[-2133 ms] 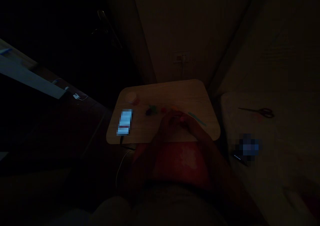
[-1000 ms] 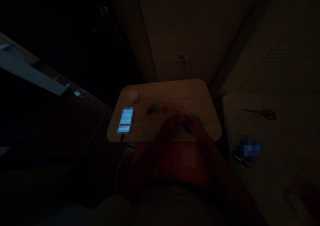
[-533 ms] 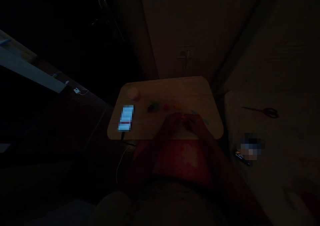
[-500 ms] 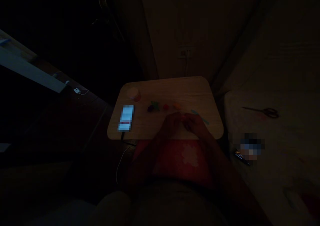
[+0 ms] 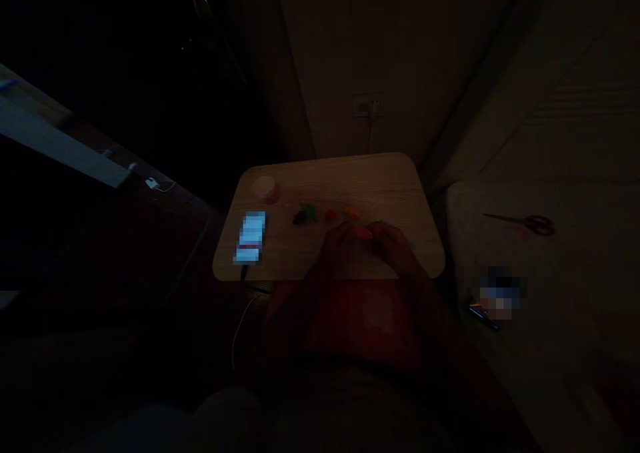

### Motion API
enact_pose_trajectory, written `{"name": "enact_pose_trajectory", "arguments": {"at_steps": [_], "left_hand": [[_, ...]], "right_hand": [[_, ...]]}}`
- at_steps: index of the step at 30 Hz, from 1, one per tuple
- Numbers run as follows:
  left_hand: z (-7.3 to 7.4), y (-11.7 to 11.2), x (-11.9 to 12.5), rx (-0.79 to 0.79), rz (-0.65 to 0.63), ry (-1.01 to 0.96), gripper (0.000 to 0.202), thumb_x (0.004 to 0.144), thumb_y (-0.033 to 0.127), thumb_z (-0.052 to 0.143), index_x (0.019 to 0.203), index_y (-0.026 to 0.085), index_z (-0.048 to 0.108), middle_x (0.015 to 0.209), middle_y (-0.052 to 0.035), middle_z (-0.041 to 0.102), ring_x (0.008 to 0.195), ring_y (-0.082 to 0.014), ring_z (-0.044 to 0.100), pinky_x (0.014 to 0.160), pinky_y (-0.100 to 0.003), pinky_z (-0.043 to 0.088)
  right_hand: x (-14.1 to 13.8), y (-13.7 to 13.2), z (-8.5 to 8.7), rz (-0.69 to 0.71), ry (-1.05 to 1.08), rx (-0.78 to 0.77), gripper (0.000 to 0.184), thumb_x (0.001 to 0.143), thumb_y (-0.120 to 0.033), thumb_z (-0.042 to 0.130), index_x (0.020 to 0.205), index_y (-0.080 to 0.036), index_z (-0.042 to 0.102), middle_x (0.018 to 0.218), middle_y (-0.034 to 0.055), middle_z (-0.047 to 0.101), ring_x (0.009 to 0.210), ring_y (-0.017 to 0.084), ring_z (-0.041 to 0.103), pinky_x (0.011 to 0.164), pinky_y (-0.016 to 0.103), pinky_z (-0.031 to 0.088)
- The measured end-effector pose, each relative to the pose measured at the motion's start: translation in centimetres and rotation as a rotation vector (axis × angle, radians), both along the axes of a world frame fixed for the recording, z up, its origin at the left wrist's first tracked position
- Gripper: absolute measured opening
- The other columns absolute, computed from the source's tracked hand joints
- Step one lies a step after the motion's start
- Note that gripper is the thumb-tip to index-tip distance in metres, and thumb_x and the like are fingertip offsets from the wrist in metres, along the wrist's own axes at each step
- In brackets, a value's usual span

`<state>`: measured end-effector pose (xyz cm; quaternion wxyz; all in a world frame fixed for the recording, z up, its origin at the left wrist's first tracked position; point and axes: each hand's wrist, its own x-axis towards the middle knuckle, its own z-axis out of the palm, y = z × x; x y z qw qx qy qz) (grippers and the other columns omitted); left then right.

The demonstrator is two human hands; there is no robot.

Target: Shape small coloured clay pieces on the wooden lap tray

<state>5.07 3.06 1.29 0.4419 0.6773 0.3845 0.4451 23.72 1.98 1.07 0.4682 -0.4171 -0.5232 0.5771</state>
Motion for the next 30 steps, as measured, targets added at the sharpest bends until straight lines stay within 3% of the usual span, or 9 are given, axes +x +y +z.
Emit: {"name": "enact_pose_trajectory", "arguments": {"at_steps": [2,6,8,12,19,22,25,27,30], "left_hand": [[-0.3,0.0,0.0,0.018,0.026,0.022,0.056,0.107,0.065,0.051,0.089,0.018,0.074,0.084,-0.005,0.072,0.081,-0.0206,0.066,0.08,-0.033,0.053],[-0.8,0.2,0.0,0.045,0.11,0.016,0.057,0.105,0.069,0.052,0.075,0.02,0.06,0.07,0.0,0.058,0.068,-0.0165,0.053,0.067,-0.03,0.045],[-0.8,0.1,0.1,0.037,0.093,0.026,0.057,0.105,0.068,0.052,0.075,0.02,0.056,0.07,0.0006,0.055,0.068,-0.0161,0.051,0.067,-0.03,0.043],[-0.4,0.0,0.1,0.024,0.033,0.022,0.055,0.106,0.068,0.05,0.08,0.02,0.059,0.075,-0.0007,0.06,0.072,-0.0169,0.055,0.071,-0.03,0.046],[-0.3,0.3,0.4,-0.01,0.057,0.068,0.052,0.103,0.068,0.056,0.096,0.019,0.068,0.085,-0.0027,0.069,0.08,-0.018,0.062,0.078,-0.029,0.05],[0.0,0.3,0.5,0.037,0.023,0.084,0.054,0.104,0.067,0.055,0.086,0.017,0.069,0.084,-0.0039,0.07,0.08,-0.0187,0.062,0.08,-0.031,0.052],[0.3,0.2,0.4,0.03,0.031,0.057,0.052,0.104,0.063,0.058,0.082,0.018,0.07,0.081,-0.004,0.069,0.082,-0.02,0.064,0.081,-0.033,0.053],[0.3,0.1,0.4,0.027,0.024,0.031,0.051,0.103,0.063,0.061,0.078,0.019,0.068,0.076,-0.0029,0.066,0.079,-0.0195,0.062,0.076,-0.032,0.052],[0.0,0.2,0.2,0.063,0.007,0.012,0.056,0.101,0.064,0.063,0.068,0.02,0.059,0.068,0.0002,0.056,0.068,-0.0165,0.053,0.067,-0.031,0.044]], "right_hand": [[0.0,0.0,0.1,0.006,0.014,0.002,0.067,0.084,-0.088,0.063,0.087,-0.021,0.071,0.067,0.0019,0.065,0.054,0.014,0.054,0.049,0.027,0.04],[-0.1,-0.1,0.2,0.002,-0.11,0.02,0.057,0.085,-0.078,0.072,0.085,-0.021,0.071,0.067,0.0008,0.065,0.055,0.013,0.053,0.051,0.027,0.041],[-0.2,-0.1,0.2,0.0,-0.133,0.032,0.055,0.088,-0.076,0.068,0.085,-0.022,0.071,0.066,0.0007,0.064,0.055,0.013,0.053,0.051,0.027,0.042],[-0.2,0.0,0.0,0.007,-0.137,0.088,0.048,0.092,-0.069,0.066,0.086,-0.022,0.072,0.068,0.0011,0.065,0.058,0.014,0.053,0.054,0.028,0.042],[0.0,0.0,-0.3,-0.063,-0.149,0.141,0.039,0.093,-0.059,0.064,0.079,-0.022,0.069,0.066,0.0006,0.061,0.058,0.014,0.05,0.056,0.029,0.041],[-0.2,0.0,-0.2,-0.036,-0.166,0.158,0.041,0.093,-0.058,0.065,0.073,-0.023,0.064,0.066,0.0011,0.061,0.061,0.015,0.052,0.059,0.029,0.044],[-0.3,-0.1,-0.1,-0.046,-0.145,0.136,0.036,0.087,-0.058,0.073,0.085,-0.023,0.068,0.069,-0.0002,0.062,0.061,0.014,0.052,0.056,0.027,0.042],[-0.2,-0.2,-0.2,-0.075,-0.088,0.086,0.04,0.086,-0.061,0.073,0.093,-0.023,0.069,0.07,-0.0012,0.061,0.059,0.014,0.05,0.053,0.026,0.039],[-0.1,-0.1,-0.1,-0.072,-0.101,0.057,0.043,0.091,-0.065,0.066,0.089,-0.023,0.067,0.065,-0.0022,0.058,0.055,0.013,0.047,0.051,0.026,0.037]]}}
